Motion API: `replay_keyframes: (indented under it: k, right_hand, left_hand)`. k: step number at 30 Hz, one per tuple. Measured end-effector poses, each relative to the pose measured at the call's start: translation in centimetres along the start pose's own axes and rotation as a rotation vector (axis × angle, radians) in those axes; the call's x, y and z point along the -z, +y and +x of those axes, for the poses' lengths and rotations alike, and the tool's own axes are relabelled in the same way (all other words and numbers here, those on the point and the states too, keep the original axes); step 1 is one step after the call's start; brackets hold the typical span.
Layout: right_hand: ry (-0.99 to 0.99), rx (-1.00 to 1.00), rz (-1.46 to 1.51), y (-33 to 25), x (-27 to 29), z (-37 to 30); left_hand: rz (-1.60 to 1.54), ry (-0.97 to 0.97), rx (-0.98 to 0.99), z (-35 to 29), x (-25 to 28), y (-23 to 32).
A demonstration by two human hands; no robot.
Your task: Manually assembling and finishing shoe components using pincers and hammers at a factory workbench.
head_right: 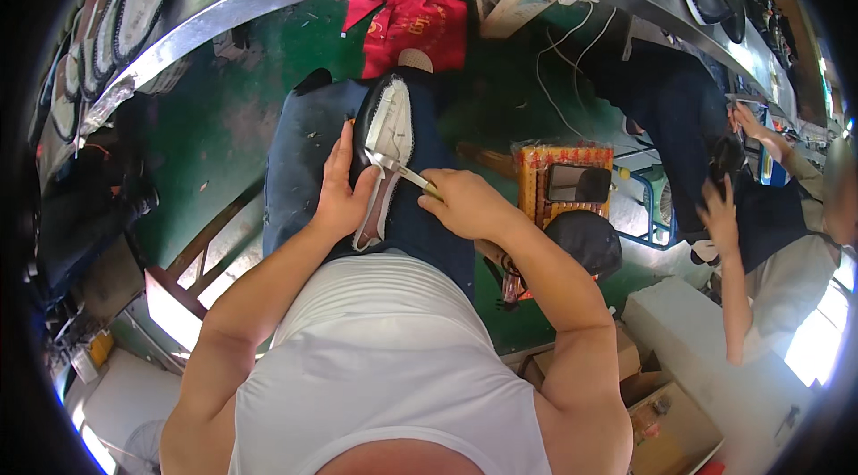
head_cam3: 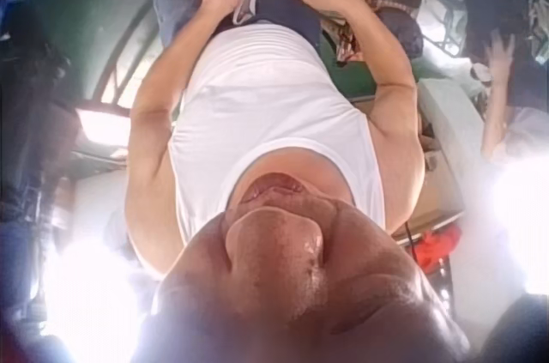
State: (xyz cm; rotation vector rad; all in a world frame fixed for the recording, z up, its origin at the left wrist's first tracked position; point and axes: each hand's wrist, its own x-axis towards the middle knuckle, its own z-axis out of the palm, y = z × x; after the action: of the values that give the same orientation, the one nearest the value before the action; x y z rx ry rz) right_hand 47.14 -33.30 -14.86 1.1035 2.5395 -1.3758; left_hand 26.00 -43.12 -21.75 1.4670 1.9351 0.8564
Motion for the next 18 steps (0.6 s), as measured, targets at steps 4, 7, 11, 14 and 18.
replay_keyframes:
  k: [4, 7, 11, 14, 18]
  right_hand:
    - [-0.101, -0.109, 0.157, 0.9, -1.1, 0.8]
    - [-0.269, -0.237, 0.337, 2.0, 0.1, 1.5]
    - [-0.464, -0.335, 0.647, 3.2, 2.5, 1.2]
    - [-0.505, -0.395, 0.592, 1.7, 4.7, 1.1]
    - [-0.066, -0.156, 0.343, -1.0, 3.0, 3.3]
  left_hand:
    - [-0.145, -0.036, -0.036, 0.4, 0.5, 0.3]
    - [-0.047, -0.117, -0.056, 0.7, 1.5, 1.2]
    - [0.108, -0.265, 0.049, 1.3, 2.2, 2.0]
    - [0.128, -0.284, 0.076, 1.5, 2.0, 1.8]
    - [0.177, -0.363, 0.061, 1.4, 2.5, 3.0]
